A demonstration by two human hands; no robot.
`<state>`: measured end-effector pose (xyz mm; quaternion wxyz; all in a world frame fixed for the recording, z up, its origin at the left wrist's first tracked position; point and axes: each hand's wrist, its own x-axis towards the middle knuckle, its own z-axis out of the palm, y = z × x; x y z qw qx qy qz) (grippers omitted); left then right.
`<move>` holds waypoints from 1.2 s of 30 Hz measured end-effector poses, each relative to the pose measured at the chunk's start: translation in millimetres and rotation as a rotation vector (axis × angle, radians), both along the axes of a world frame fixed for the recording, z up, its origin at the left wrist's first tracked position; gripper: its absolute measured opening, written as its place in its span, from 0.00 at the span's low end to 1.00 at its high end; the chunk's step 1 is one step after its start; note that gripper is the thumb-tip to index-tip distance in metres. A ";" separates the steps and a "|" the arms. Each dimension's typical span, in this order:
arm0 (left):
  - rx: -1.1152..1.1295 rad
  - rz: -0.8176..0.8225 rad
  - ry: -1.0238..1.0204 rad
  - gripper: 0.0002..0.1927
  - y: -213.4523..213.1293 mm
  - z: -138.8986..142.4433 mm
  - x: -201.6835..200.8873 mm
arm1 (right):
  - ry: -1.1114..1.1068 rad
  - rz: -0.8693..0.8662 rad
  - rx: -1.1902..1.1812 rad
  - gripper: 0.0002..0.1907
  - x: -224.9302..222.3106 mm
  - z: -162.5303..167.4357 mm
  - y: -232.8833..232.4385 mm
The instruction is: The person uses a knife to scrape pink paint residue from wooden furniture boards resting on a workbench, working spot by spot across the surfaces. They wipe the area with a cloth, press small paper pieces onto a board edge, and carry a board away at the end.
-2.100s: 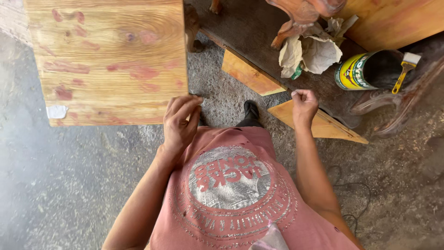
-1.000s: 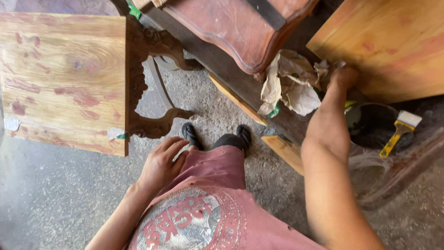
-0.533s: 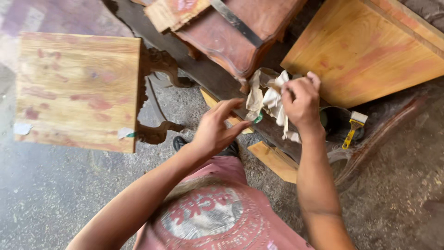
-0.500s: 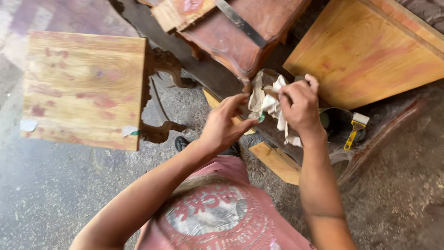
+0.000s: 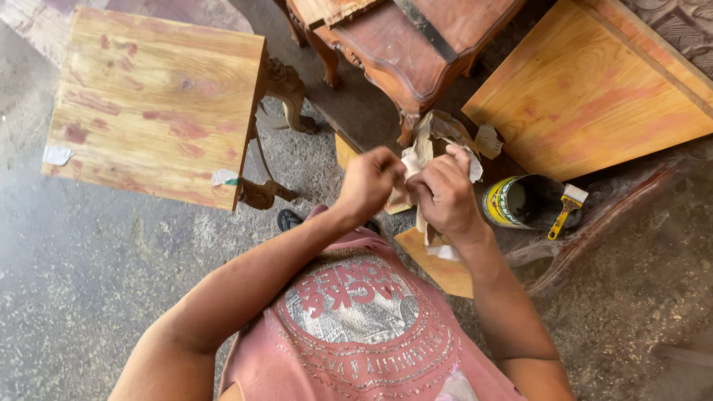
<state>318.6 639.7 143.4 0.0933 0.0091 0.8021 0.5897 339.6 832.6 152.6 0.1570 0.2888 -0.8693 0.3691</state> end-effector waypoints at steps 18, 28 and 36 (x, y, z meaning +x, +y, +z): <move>0.431 0.578 -0.327 0.07 -129.8 -24.1 68.8 | 0.081 0.256 -0.014 0.28 7.5 -24.6 -94.8; 0.530 0.451 -0.309 0.13 -198.6 -36.8 98.9 | -0.242 0.305 -0.155 0.05 6.7 -3.3 -211.0; 0.269 0.474 -0.278 0.11 -270.9 -48.2 101.9 | -0.609 0.069 -0.191 0.04 14.0 -15.1 -289.6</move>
